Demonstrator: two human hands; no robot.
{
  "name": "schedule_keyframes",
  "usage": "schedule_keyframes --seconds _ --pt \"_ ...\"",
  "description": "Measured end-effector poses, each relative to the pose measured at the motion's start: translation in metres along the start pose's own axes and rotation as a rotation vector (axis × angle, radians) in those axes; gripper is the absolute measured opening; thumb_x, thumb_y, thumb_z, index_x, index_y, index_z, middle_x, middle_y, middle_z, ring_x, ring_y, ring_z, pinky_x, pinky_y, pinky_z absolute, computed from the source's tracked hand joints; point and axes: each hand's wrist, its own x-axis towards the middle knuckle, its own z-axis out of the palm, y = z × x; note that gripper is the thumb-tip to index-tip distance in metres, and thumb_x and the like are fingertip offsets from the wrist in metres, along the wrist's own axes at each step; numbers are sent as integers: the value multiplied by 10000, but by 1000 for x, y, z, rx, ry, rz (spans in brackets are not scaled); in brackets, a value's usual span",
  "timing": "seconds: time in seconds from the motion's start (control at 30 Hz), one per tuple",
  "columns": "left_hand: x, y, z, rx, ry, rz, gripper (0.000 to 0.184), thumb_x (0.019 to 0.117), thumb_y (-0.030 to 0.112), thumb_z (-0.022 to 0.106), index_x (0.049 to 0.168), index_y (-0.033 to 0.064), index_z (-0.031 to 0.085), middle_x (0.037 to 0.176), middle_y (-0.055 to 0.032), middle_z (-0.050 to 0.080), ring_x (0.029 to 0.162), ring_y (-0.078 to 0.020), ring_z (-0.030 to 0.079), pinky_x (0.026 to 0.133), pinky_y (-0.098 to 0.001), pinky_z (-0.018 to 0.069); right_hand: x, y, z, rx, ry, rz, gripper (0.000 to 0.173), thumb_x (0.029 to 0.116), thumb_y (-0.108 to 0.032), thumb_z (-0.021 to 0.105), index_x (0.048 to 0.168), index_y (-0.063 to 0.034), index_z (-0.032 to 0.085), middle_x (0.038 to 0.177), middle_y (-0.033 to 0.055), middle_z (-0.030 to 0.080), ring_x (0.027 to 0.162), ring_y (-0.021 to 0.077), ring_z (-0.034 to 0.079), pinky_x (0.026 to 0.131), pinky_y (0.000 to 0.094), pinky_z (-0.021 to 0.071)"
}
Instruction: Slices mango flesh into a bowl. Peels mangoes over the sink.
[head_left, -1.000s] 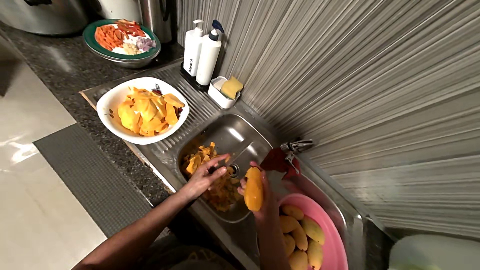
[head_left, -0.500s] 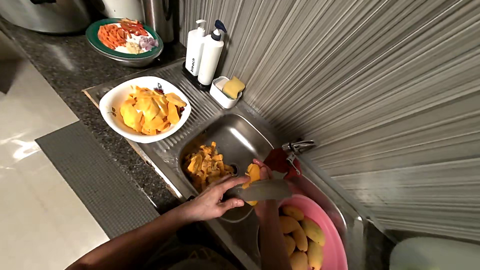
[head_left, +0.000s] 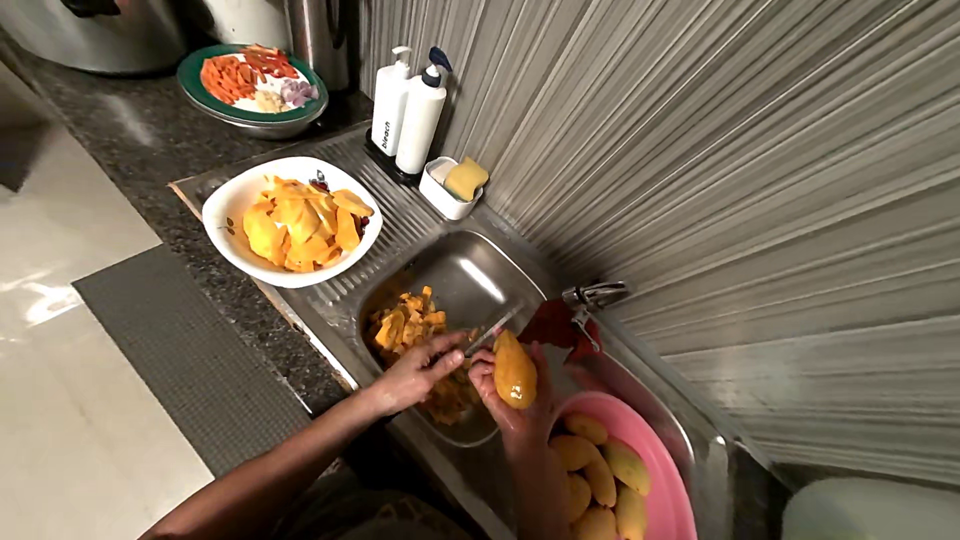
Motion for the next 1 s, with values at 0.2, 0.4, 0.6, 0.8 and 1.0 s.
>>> schedule_keyframes --seconds 0.2,0.4,0.6,0.8,1.0 --pt "-12 -2 16 188 -124 277 615 1004 411 636 1547 202 438 1348 -71 605 1146 -110 610 995 -318 516 -3 5 -6 -113 54 -127 592 1036 -459 330 1384 -25 532 1199 149 668 1056 242 687 869 396 601" --pt "-5 0 17 250 -69 321 566 1031 389 591 1554 218 457 1494 -62 539 1348 -132 523 1143 -352 430 -9 5 -1 -154 -37 -61 522 1012 -384 461 1413 -59 539 1244 152 667 1107 250 688 857 423 618" --pt "-7 1 15 280 -156 331 687 1013 395 624 1613 210 345 1570 -86 465 1418 -146 462 1186 -349 376 -10 3 -7 -242 -162 -21 502 1019 -370 505 1409 -60 565 1296 143 661 1162 242 669 929 401 594" --pt "-4 -8 21 274 -69 351 573 1005 395 639 1528 205 504 1482 -92 554 1343 -156 532 1139 -354 431 -9 0 -17 -492 -142 -89 494 1046 -378 468 1417 -67 566 1423 95 595 1245 183 613 977 342 558" --pt "6 -22 14 151 -22 223 540 1027 395 594 1514 174 517 1472 -79 563 1325 -126 547 1130 -334 439 -16 6 -3 -256 268 58 434 924 -424 587 1142 -50 615 970 183 698 825 300 722 702 451 628"
